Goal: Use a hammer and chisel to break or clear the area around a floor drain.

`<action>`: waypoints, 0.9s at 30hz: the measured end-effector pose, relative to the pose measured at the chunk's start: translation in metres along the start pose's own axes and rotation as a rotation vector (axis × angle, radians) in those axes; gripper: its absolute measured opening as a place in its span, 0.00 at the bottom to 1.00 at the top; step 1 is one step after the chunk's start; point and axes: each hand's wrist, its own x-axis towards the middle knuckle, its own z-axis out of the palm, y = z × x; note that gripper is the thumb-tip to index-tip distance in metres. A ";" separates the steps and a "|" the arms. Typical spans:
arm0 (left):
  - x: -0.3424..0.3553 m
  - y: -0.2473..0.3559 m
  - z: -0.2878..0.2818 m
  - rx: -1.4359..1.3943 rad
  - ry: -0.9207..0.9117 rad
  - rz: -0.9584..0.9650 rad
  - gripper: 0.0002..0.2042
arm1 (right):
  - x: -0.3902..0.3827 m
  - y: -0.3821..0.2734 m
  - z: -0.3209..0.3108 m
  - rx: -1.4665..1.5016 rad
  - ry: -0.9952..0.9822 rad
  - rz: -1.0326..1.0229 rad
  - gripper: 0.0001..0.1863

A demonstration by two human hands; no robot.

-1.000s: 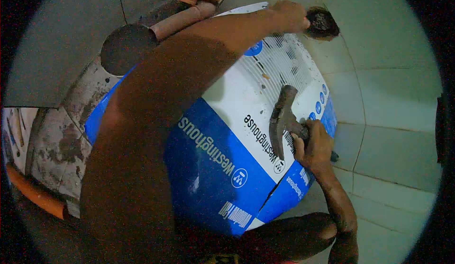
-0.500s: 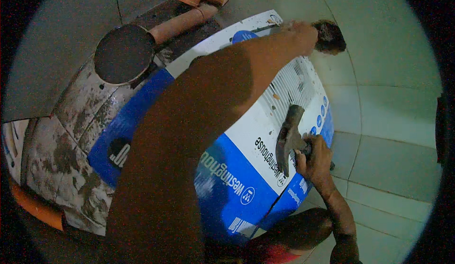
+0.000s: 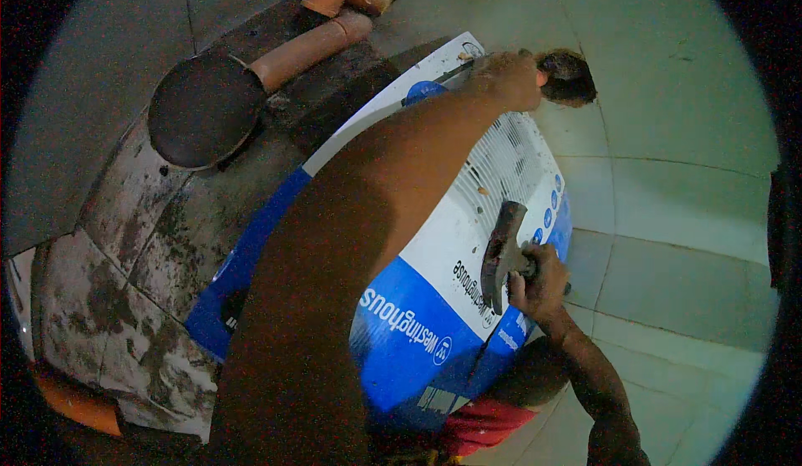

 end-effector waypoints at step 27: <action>0.019 0.012 -0.057 -1.097 0.339 0.014 0.14 | -0.002 -0.012 -0.006 0.100 0.053 0.025 0.21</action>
